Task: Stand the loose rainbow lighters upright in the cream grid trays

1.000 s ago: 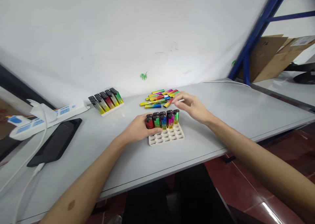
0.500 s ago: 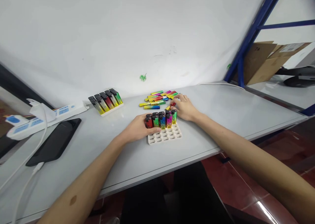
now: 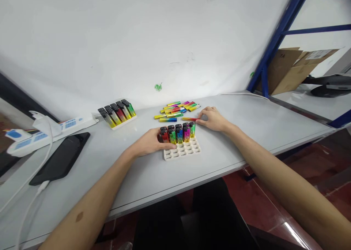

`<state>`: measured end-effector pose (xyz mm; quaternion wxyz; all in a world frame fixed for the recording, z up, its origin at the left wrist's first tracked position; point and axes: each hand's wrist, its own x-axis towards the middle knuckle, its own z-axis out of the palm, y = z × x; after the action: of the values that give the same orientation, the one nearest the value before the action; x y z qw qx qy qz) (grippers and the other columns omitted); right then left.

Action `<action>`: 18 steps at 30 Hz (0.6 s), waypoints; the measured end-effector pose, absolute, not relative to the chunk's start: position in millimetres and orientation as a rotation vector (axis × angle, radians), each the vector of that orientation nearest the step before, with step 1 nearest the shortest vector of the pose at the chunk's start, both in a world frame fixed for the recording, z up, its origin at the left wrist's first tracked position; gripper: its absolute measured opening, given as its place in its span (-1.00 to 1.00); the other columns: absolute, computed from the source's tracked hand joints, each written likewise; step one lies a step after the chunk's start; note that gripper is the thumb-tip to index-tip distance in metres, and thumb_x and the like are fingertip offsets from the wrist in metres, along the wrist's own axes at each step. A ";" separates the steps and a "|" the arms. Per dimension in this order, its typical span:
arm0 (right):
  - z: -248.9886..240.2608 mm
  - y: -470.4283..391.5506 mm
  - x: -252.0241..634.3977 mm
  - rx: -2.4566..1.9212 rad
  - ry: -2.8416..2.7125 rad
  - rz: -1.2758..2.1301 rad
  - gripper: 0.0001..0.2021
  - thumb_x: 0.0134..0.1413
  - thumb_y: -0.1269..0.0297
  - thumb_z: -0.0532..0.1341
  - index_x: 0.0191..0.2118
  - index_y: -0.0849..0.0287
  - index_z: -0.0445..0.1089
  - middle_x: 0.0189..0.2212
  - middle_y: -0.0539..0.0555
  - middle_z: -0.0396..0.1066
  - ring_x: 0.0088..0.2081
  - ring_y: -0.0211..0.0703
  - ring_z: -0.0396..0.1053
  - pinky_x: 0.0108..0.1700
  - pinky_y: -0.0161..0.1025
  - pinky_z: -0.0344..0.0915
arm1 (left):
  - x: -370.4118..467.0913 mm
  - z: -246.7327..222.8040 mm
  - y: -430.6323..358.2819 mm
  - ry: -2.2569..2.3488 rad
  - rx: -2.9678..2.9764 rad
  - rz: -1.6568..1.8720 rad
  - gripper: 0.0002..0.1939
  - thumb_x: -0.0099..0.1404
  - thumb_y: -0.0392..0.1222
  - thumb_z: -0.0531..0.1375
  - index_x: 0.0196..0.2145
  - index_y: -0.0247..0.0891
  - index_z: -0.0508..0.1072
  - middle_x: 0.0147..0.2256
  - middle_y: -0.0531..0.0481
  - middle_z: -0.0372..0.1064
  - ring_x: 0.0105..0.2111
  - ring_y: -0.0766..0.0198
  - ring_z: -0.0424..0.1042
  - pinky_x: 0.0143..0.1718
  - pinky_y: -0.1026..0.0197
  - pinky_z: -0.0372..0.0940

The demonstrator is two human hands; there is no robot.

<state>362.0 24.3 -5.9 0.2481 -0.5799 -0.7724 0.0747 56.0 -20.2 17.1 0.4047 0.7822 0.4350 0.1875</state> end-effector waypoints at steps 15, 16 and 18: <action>7.6 13.7 343.5 -1.110 -1.171 1.196 -0.61 0.13 -0.15 0.20 -0.35 0.11 0.24 -0.62 -0.15 0.08 -0.69 -0.41 -0.09 -0.68 -0.38 -0.12 | 29.0 -0.1 12.9 1.627 2.396 0.701 -0.68 0.30 0.04 0.10 -0.18 -0.23 0.47 -0.09 -0.15 0.47 -0.01 0.03 0.37 0.06 0.06 0.23; 7.6 12.6 341.8 -1.124 -1.183 1.250 -0.62 0.16 -0.13 0.17 -0.36 0.13 0.27 -0.61 -0.13 0.06 -0.68 -0.40 -0.09 -0.68 -0.38 -0.12 | 28.5 -0.9 13.1 1.626 2.403 0.683 -0.67 0.30 0.04 0.09 -0.17 -0.23 0.47 -0.07 -0.16 0.46 0.00 0.02 0.37 0.08 0.05 0.23; 7.5 10.6 338.3 -1.140 -1.214 1.306 -0.65 0.19 -0.06 0.15 -0.37 0.16 0.32 -0.59 -0.10 0.06 -0.66 -0.40 -0.07 -0.67 -0.37 -0.10 | 28.2 -1.7 13.1 1.621 2.404 0.659 -0.66 0.30 0.03 0.08 -0.16 -0.24 0.46 -0.06 -0.17 0.44 0.03 0.02 0.36 0.10 0.03 0.23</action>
<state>338.3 10.6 7.5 0.4906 -0.4693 -0.4997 0.5379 28.2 13.1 -1.7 0.0839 0.8056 0.5433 0.2209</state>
